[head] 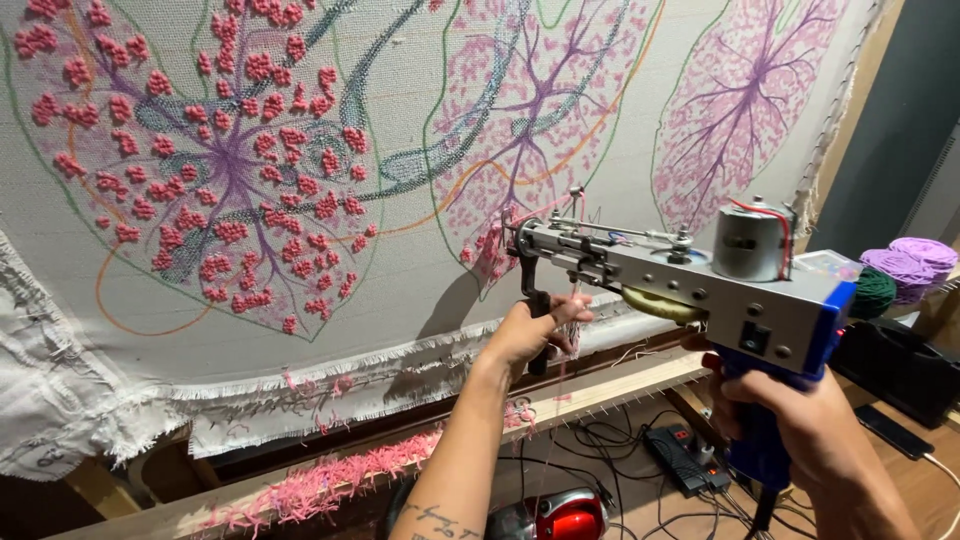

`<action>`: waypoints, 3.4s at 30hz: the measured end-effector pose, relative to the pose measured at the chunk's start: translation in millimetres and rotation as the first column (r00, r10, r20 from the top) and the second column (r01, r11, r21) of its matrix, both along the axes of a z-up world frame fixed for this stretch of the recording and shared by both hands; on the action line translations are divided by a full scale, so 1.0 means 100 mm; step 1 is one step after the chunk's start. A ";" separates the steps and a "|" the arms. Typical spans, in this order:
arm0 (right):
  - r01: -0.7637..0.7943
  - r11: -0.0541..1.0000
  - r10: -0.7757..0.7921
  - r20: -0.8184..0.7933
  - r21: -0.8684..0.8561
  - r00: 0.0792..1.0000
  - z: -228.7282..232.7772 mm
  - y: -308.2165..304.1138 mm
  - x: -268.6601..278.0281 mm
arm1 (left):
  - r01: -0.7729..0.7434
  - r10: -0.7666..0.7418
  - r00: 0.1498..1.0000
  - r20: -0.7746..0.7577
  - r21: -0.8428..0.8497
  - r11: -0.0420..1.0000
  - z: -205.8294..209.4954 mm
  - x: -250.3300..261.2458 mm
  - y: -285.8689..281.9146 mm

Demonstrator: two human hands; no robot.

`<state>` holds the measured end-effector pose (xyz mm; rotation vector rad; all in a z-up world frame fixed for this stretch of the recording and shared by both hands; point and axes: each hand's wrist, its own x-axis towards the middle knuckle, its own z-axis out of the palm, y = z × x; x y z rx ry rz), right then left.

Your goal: Using a tufting gun to create a rug on a frame.

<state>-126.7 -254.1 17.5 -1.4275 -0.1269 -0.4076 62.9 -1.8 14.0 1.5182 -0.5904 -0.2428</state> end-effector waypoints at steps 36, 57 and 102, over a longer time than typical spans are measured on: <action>-0.047 0.994 0.047 0.009 0.101 0.999 0.07 -0.33 -0.20 | -0.860 0.574 0.321 0.754 -0.022 0.510 0.33 -0.24 0.21; -0.083 0.992 0.090 -0.075 0.098 0.993 0.04 0.01 -0.02 | -0.170 0.159 0.975 0.153 0.061 0.983 -0.23 0.00 -0.11; 0.167 0.980 -0.161 0.057 -0.112 0.985 -0.59 0.68 0.77 | -0.722 0.655 0.588 0.475 -0.058 0.690 -0.07 0.10 0.47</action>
